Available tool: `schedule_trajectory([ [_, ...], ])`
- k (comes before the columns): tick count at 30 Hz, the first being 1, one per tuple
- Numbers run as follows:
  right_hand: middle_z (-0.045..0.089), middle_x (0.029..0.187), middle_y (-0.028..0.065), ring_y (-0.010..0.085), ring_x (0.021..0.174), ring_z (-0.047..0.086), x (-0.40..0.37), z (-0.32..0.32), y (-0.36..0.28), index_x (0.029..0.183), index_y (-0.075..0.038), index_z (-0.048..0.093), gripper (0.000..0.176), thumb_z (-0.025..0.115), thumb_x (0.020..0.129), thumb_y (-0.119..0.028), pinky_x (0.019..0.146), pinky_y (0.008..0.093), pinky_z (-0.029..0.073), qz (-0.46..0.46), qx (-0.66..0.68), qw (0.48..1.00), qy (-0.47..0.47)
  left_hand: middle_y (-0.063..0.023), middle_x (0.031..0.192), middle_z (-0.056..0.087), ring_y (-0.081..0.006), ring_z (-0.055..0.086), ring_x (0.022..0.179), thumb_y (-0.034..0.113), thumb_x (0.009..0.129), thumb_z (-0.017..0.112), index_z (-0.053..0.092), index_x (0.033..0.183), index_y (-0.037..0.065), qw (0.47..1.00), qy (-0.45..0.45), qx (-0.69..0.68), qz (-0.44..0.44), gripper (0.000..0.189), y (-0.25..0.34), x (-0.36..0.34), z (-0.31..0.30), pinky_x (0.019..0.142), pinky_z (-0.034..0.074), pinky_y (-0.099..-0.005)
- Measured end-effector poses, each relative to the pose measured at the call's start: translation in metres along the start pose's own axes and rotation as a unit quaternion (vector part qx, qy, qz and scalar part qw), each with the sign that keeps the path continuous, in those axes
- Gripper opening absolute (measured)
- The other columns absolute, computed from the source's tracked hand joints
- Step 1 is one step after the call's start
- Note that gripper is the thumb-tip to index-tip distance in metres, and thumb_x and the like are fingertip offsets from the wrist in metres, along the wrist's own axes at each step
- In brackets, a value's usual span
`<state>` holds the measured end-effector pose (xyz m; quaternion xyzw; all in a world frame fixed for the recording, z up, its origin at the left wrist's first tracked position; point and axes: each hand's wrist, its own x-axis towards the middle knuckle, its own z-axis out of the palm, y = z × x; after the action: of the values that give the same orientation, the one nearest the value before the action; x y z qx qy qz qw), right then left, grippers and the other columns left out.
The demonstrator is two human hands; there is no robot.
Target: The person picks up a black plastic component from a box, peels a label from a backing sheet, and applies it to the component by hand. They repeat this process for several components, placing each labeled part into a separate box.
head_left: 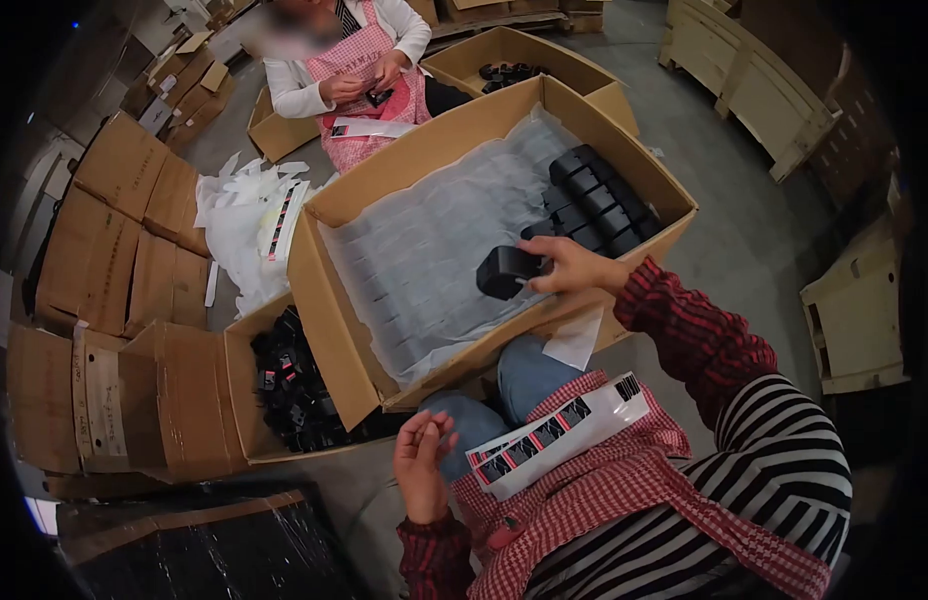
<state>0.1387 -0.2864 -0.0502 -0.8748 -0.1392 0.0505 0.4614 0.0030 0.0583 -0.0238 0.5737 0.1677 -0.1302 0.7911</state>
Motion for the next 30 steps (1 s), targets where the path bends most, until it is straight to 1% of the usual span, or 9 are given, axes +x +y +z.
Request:
schedule_trajectory([
  [3,0.049,0.131,0.0143,0.0285,0.116,0.052,-0.027,0.003,-0.051,0.128,-0.004,0.05,0.064,0.069,0.068,0.003,0.091,0.0357,0.047,-0.234,0.082,0.967,-0.054,-0.0111,0.11,0.063,-0.0201,0.062,0.101,0.025,0.098,0.051,0.053,0.119,0.0,0.995,-0.074,-0.015,-0.064,0.033,0.023,0.004,0.041,0.086,0.052,-0.0356],
  [7,0.049,0.134,0.0123,0.034,0.124,0.048,-0.05,0.016,-0.096,0.124,-0.007,0.054,0.057,0.061,0.072,0.015,0.1,0.0404,0.043,-0.345,0.128,0.917,-0.15,-0.0092,0.114,0.062,-0.0166,0.062,0.1,0.029,0.099,0.049,0.05,0.125,-0.001,0.958,-0.219,-0.085,-0.164,0.04,0.027,0.002,0.066,0.087,0.05,-0.0305],
  [10,0.045,0.138,0.0126,0.0299,0.129,0.042,-0.05,0.026,-0.088,0.135,-0.019,0.048,0.069,0.057,0.075,0.015,0.103,0.0372,0.039,-0.386,0.147,0.903,-0.123,-0.0074,0.111,0.062,-0.0145,0.063,0.093,0.027,0.098,0.051,0.053,0.123,0.0,0.964,-0.238,0.013,-0.121,0.037,0.015,0.002,0.059,0.085,0.051,-0.0278],
  [14,0.039,0.142,0.0163,0.0258,0.132,0.038,-0.071,0.037,-0.112,0.14,-0.011,0.041,0.059,0.061,0.084,-0.005,0.105,0.0348,0.034,-0.145,0.391,0.908,-0.026,-0.009,0.119,0.059,-0.0175,0.059,0.105,0.028,0.099,0.049,0.052,0.123,0.0,0.975,-0.18,-0.073,-0.104,0.037,0.008,-0.01,0.072,0.094,0.048,-0.0351],
  [18,0.045,0.136,0.0136,0.026,0.128,0.042,-0.069,0.057,-0.104,0.133,-0.01,0.049,0.061,0.073,0.077,-0.02,0.102,0.0332,0.035,-0.179,0.216,0.956,-0.088,-0.0088,0.12,0.058,-0.0184,0.058,0.108,0.022,0.097,0.051,0.051,0.124,0.001,0.962,-0.188,-0.121,-0.155,0.034,-0.002,-0.02,0.066,0.096,0.046,-0.0355],
  [22,0.054,0.125,0.0123,0.023,0.109,0.056,-0.071,0.066,-0.092,0.123,-0.006,0.055,0.051,0.073,0.078,-0.019,0.084,0.0338,0.047,-0.154,0.179,0.965,-0.119,-0.0065,0.111,0.057,-0.0142,0.056,0.101,0.009,0.091,0.06,0.054,0.109,0.001,0.971,-0.222,0.067,-0.054,0.02,-0.008,-0.025,0.051,0.088,0.046,-0.0308],
  [26,0.057,0.12,0.0133,0.0231,0.108,0.057,-0.082,0.084,-0.091,0.123,-0.004,0.056,0.04,0.066,0.086,-0.016,0.085,0.0314,0.047,-0.154,0.176,0.958,-0.168,-0.0089,0.099,0.058,-0.0125,0.057,0.09,-0.004,0.084,0.065,0.036,0.121,0.003,0.979,-0.153,0.111,-0.074,0.048,-0.01,-0.022,0.053,0.08,0.048,-0.0245],
  [28,0.058,0.116,0.018,0.0314,0.104,0.058,-0.093,0.091,-0.076,0.12,-0.001,0.057,0.043,0.062,0.089,-0.03,0.086,0.0348,0.046,-0.045,0.313,0.948,-0.04,-0.0107,0.099,0.059,-0.0132,0.058,0.088,-0.003,0.086,0.062,0.029,0.132,0.006,0.987,-0.094,0.123,-0.04,0.058,-0.021,-0.021,0.054,0.077,0.049,-0.0247],
  [30,0.055,0.119,0.02,0.0344,0.108,0.056,-0.112,0.089,-0.049,0.119,0.002,0.056,0.047,0.066,0.086,-0.03,0.09,0.0351,0.045,-0.087,0.262,0.96,0.038,-0.0105,0.102,0.059,-0.0132,0.058,0.088,-0.002,0.088,0.06,0.031,0.135,0.006,0.993,-0.072,0.096,-0.002,0.056,-0.026,-0.021,0.058,0.076,0.049,-0.0246],
])
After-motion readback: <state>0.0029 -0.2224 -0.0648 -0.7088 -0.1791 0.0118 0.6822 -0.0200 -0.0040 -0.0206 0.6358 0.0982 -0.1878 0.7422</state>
